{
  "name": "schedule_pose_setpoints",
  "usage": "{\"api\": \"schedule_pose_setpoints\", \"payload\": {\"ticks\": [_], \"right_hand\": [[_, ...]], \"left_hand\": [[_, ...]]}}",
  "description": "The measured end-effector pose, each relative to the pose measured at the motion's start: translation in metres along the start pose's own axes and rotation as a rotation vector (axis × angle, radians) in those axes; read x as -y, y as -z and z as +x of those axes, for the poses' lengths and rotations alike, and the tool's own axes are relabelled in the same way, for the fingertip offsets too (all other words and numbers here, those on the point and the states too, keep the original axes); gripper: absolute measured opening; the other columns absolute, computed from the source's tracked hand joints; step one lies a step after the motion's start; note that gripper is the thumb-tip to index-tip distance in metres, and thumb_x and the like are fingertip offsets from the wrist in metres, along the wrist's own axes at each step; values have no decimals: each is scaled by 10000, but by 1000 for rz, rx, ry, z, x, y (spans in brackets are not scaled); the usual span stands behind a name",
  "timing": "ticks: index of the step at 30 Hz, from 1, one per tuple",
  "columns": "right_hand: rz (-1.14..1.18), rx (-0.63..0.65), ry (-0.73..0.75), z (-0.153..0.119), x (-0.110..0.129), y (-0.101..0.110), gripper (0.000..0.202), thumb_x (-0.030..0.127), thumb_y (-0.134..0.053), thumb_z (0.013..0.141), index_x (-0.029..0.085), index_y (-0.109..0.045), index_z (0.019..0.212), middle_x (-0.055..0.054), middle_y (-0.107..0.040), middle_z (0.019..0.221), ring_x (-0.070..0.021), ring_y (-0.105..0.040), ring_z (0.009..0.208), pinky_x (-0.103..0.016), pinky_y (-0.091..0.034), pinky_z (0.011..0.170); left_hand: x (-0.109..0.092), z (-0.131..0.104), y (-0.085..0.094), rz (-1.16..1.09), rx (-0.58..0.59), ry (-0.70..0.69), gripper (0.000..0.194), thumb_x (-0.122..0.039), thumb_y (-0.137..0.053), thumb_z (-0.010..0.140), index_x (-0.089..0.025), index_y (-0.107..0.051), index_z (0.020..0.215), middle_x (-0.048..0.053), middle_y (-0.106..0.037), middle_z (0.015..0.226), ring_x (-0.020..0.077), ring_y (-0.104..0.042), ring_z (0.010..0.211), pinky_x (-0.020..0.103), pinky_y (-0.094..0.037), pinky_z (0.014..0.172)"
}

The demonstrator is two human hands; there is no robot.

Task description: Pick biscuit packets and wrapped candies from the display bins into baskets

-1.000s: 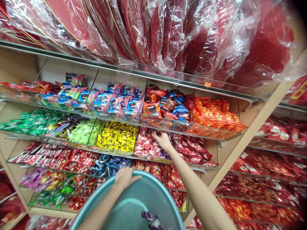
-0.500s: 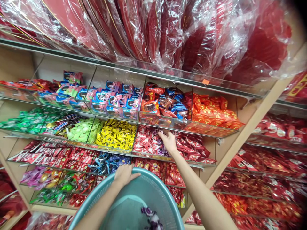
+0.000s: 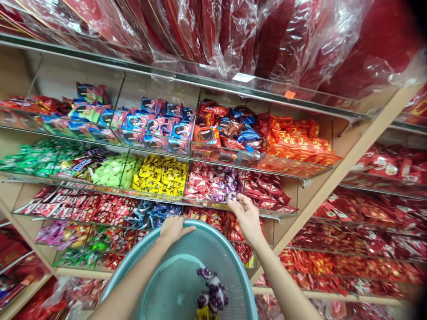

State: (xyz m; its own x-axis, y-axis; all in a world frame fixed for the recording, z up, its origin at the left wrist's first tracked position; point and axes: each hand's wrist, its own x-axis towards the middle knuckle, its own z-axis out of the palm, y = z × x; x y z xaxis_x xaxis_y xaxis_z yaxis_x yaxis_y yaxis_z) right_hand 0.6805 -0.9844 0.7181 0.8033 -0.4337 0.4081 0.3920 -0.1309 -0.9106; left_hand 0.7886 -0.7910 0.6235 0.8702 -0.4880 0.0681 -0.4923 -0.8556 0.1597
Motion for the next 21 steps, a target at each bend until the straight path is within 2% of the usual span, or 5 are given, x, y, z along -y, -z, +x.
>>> {"api": "schedule_pose_setpoints", "payload": {"ticks": [3,8,11,15,21], "right_hand": [[-18,150,-73,-31,-4,9,289,352,-665,700,210,-566,932,-30,-658,939,-164,-613,885,-299,-473,831],[-75,403,-217,-79,-28,27,253,336,-629,745,236,-557,965,-24,-643,959,-167,-597,928,-295,-447,849],[-207,522,-283,-102,-36,39,234,337,-601,760,225,-553,959,5,-606,824,-146,-576,794,-258,-443,719],[-505,664,-302,-121,-38,55,161,274,-605,724,207,-592,870,67,-428,606,-97,-413,589,-218,-309,532],[-766,852,-370,-133,-50,60,128,217,-617,630,197,-606,756,64,-435,606,-93,-377,575,-216,-252,493]], "left_hand": [[0,0,0,8,2,-8,699,-741,-246,738,-195,-605,983,149,-680,880,309,-628,879,369,-445,743],[1,1,-2,22,-2,-23,654,-704,-232,769,-201,-593,979,145,-677,895,293,-628,876,366,-447,744],[2,2,-2,40,-2,-32,655,-706,-228,766,-197,-592,960,146,-681,871,302,-634,854,370,-454,720],[2,2,-3,53,0,-26,663,-706,-211,767,-197,-593,953,149,-679,880,304,-635,854,373,-455,720],[2,2,-3,46,-1,-24,664,-707,-218,766,-194,-592,962,149,-677,881,301,-632,864,376,-449,735]]}}
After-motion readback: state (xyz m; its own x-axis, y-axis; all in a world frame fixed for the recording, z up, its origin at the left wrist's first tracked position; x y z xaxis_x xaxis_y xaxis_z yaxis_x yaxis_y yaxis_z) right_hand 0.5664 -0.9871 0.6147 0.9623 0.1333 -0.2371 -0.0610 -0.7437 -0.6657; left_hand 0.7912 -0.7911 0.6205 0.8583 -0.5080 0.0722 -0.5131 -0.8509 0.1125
